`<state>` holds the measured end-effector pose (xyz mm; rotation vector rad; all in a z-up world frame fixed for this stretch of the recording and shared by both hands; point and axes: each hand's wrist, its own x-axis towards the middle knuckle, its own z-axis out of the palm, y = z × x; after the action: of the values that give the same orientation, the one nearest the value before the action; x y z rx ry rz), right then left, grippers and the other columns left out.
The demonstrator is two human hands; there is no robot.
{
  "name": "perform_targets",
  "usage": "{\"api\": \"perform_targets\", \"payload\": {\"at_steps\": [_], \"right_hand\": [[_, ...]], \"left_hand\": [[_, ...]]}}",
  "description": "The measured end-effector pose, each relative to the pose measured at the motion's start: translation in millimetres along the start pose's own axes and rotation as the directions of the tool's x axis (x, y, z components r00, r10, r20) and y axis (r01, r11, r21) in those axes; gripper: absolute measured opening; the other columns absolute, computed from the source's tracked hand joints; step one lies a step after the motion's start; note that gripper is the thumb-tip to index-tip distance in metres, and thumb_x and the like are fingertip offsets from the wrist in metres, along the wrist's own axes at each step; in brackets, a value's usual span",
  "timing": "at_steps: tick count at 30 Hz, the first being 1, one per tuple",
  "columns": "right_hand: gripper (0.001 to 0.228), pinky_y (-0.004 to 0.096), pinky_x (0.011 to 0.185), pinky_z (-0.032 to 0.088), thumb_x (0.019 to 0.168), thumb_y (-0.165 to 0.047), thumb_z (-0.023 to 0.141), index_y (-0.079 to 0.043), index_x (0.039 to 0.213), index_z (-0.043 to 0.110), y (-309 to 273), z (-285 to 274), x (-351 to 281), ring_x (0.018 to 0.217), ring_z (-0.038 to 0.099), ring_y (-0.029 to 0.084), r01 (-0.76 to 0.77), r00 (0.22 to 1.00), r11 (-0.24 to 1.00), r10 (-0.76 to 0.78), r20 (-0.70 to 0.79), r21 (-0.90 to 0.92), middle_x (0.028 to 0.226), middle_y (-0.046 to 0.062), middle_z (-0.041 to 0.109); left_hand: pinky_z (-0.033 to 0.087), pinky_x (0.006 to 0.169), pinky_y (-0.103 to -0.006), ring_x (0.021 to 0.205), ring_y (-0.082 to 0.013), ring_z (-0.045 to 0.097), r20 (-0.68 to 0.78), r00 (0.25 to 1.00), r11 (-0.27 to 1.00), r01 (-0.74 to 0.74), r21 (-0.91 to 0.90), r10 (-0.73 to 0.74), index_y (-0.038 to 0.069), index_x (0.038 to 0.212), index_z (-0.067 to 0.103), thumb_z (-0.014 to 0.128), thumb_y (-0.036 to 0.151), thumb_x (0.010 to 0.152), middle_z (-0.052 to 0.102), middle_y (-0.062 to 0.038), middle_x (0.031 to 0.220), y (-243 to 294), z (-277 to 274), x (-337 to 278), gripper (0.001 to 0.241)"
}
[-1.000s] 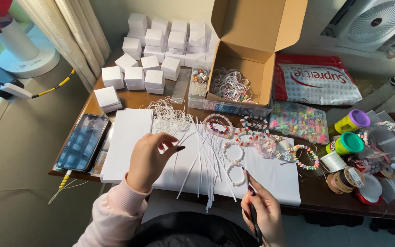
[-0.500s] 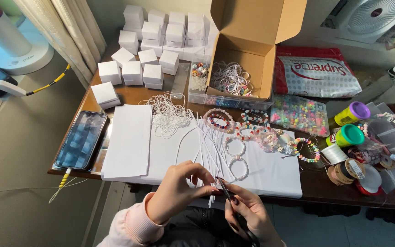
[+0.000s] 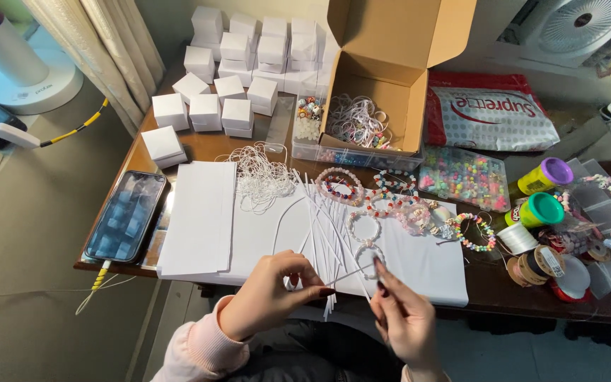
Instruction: The person uses scissors to cut a bundle of white cable ties into shorter pieces. They repeatedly pick up the ties, cut them, and place the cut pieces into a cardboard box on the table.
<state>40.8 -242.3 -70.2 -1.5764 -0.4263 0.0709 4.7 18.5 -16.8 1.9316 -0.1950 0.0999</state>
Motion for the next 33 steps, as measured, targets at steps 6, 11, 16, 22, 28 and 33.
{"api": "perform_targets", "payload": {"at_steps": [6, 11, 16, 22, 28, 33], "right_hand": [[0.047, 0.025, 0.032, 0.025, 0.109, -0.010, 0.044, -0.019, 0.154, 0.053, -33, -30, 25, 0.034, 0.031, 0.016, 0.021, 0.741, 1.000, 0.000, -0.671, 0.023, 0.062, 0.009, 0.037], [0.049, 0.025, 0.024, 0.026, 0.103, -0.009, 0.048, -0.007, 0.152, 0.047, 0, -32, 8, 0.027, 0.033, 0.017, -0.070, 0.995, 0.897, 0.093, -0.031, 0.437, 0.055, 0.010, 0.040], [0.066, 0.027, 0.026, 0.028, 0.100, -0.019, 0.055, 0.002, 0.159, 0.034, -8, -17, 6, 0.028, 0.030, 0.018, -0.574, 0.807, 0.612, 0.311, 0.503, 0.543, 0.049, 0.012, 0.041], [0.061, 0.025, 0.021, 0.019, 0.097, -0.017, 0.060, 0.000, 0.154, 0.046, -3, -18, 1, 0.022, 0.025, 0.016, -0.826, 0.555, 0.431, 0.515, 0.653, 0.362, 0.045, 0.017, 0.039], [0.049, 0.025, 0.020, 0.020, 0.100, -0.013, 0.057, 0.000, 0.147, 0.051, 6, -22, -3, 0.022, 0.023, 0.016, -0.837, 0.544, 0.382, 0.510, 0.666, 0.392, 0.047, 0.019, 0.037], [0.060, 0.026, 0.024, 0.032, 0.100, -0.024, 0.055, 0.008, 0.150, 0.044, -24, -13, 9, 0.028, 0.030, 0.016, -0.561, 0.804, 0.707, 0.343, 0.485, 0.430, 0.049, 0.010, 0.044]], "left_hand": [[0.046, 0.065, -0.0258, 0.068, -0.0076, 0.060, -0.088, 0.990, 0.989, 0.102, -0.103, -0.111, 0.017, 0.073, 0.071, 0.084, 0.021, 0.084, 0.075, 0.006, 0.073, -6, -10, -3, 0.017], [0.043, 0.058, -0.0249, 0.061, -0.0102, 0.049, -0.166, 0.983, 0.997, -0.078, -0.018, 0.074, 0.015, 0.081, 0.077, 0.085, 0.013, 0.084, 0.070, 0.003, 0.076, -2, -5, 2, 0.009], [0.049, 0.059, -0.0304, 0.068, -0.0184, 0.064, -0.062, 0.870, 0.838, -0.450, 0.308, 0.490, 0.012, 0.092, 0.069, 0.072, 0.015, 0.097, 0.065, -0.001, 0.085, 10, -13, 5, 0.007], [0.053, 0.067, -0.0331, 0.077, -0.0227, 0.065, 0.087, 0.819, 0.813, -0.574, 0.102, 0.567, 0.005, 0.099, 0.070, 0.058, 0.015, 0.105, 0.065, -0.008, 0.093, 19, -14, 11, 0.017], [0.055, 0.072, -0.0339, 0.081, -0.0234, 0.067, 0.127, 0.810, 0.817, -0.577, -0.001, 0.572, 0.003, 0.103, 0.070, 0.057, 0.013, 0.105, 0.067, -0.009, 0.098, 18, -13, 10, 0.017], [0.048, 0.062, -0.0338, 0.072, -0.0219, 0.059, 0.081, 0.866, 0.831, -0.497, 0.250, 0.494, 0.013, 0.096, 0.072, 0.070, 0.017, 0.099, 0.064, -0.001, 0.082, 6, -12, 8, 0.005]]}}
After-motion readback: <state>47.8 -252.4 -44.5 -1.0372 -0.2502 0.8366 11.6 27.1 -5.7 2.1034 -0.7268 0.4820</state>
